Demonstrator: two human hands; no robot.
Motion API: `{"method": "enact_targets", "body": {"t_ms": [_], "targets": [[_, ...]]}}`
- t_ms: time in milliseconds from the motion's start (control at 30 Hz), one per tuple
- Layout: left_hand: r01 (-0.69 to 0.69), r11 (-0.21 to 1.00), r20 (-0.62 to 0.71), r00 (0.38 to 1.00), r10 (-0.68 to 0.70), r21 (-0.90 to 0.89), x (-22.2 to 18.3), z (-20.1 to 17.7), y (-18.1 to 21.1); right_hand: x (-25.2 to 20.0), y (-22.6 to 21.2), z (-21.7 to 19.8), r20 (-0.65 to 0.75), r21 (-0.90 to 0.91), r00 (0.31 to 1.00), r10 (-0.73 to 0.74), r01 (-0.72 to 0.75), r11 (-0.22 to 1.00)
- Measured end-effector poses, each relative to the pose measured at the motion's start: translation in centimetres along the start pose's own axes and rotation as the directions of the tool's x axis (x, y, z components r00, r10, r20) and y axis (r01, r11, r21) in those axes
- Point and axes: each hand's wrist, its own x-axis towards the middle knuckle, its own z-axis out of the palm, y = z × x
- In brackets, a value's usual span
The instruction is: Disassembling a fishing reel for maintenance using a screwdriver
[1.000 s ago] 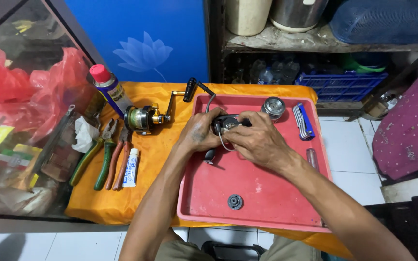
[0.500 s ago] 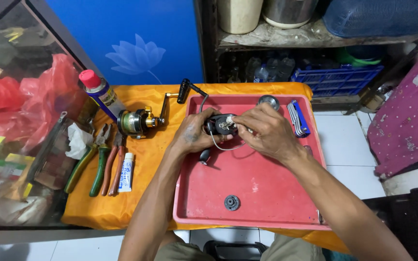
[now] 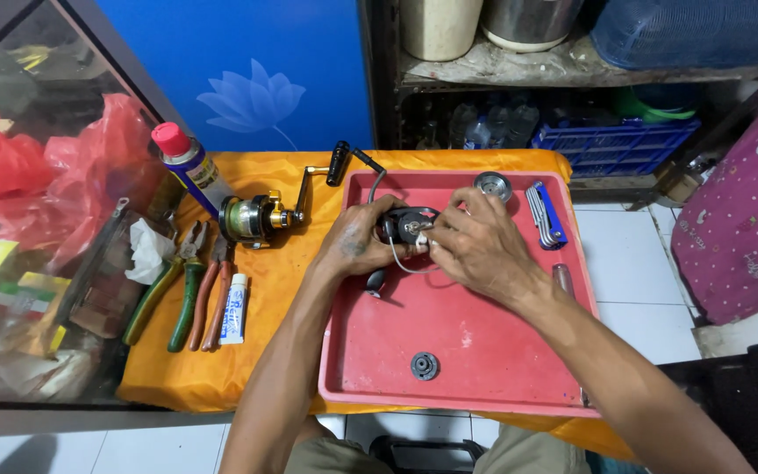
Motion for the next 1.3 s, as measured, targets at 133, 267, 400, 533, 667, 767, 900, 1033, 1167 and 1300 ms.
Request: {"method": "enact_targets", "body": {"t_ms": [133, 267, 400, 533, 667, 767, 900, 1033, 1167, 1300], "targets": [[-0.018, 1.000, -0.023, 1.000, 0.017, -0.012, 0.3, 0.1, -0.5, -0.7, -0.4, 0.5, 0.029, 0.024, 1.000, -0.007, 0.007, 1.000], [-0.021, 1.000, -0.022, 1.000, 0.020, -0.020, 0.0, 0.0, -0.6, -0.1, -1.1, -0.6, 0.021, 0.180, 0.999, 0.031, -0.034, 0.983], [-0.051, 0.995, 0.023, 0.998, 0.053, -0.081, -0.5, -1.0, 1.0, -0.2, 0.5, -0.7, -0.082, 0.314, 0.987, 0.136, -0.104, 0.944], [-0.049, 0.994, 0.043, 0.998, 0.053, -0.099, -0.8, -1.1, 1.4, -0.2, 0.3, -1.1, -0.058, 0.285, 0.983, 0.176, -0.153, 0.946], [-0.025, 0.998, 0.051, 0.998, 0.028, -0.063, -0.4, -0.9, 1.2, -1.0, 0.1, 0.3, -0.035, 0.283, 0.988, 0.150, -0.134, 0.950], [-0.006, 0.999, 0.060, 0.998, 0.009, -0.050, -0.4, -0.9, 0.7, -1.1, -0.3, 0.9, -0.050, 0.251, 0.990, 0.134, -0.118, 0.961], [-0.023, 0.999, 0.060, 0.998, 0.025, -0.032, -0.3, -0.6, 0.0, -0.4, -2.1, -0.3, -0.051, 0.164, 0.992, 0.112, -0.103, 0.981], [-0.032, 0.998, 0.050, 0.998, 0.034, -0.052, 0.0, -0.5, -0.2, 0.6, -2.7, -1.0, -0.006, 0.095, 0.999, 0.050, -0.050, 0.994], [-0.018, 0.999, 0.070, 0.997, 0.021, -0.050, 0.0, -0.5, -0.1, -0.1, -1.6, -0.5, 0.083, 0.133, 0.996, 0.030, -0.041, 0.990], [-0.030, 0.996, 0.052, 0.998, 0.034, -0.079, 0.0, -0.5, 0.1, -0.8, 0.0, -0.1, 0.088, 0.291, 0.996, 0.016, -0.041, 0.956]]}}
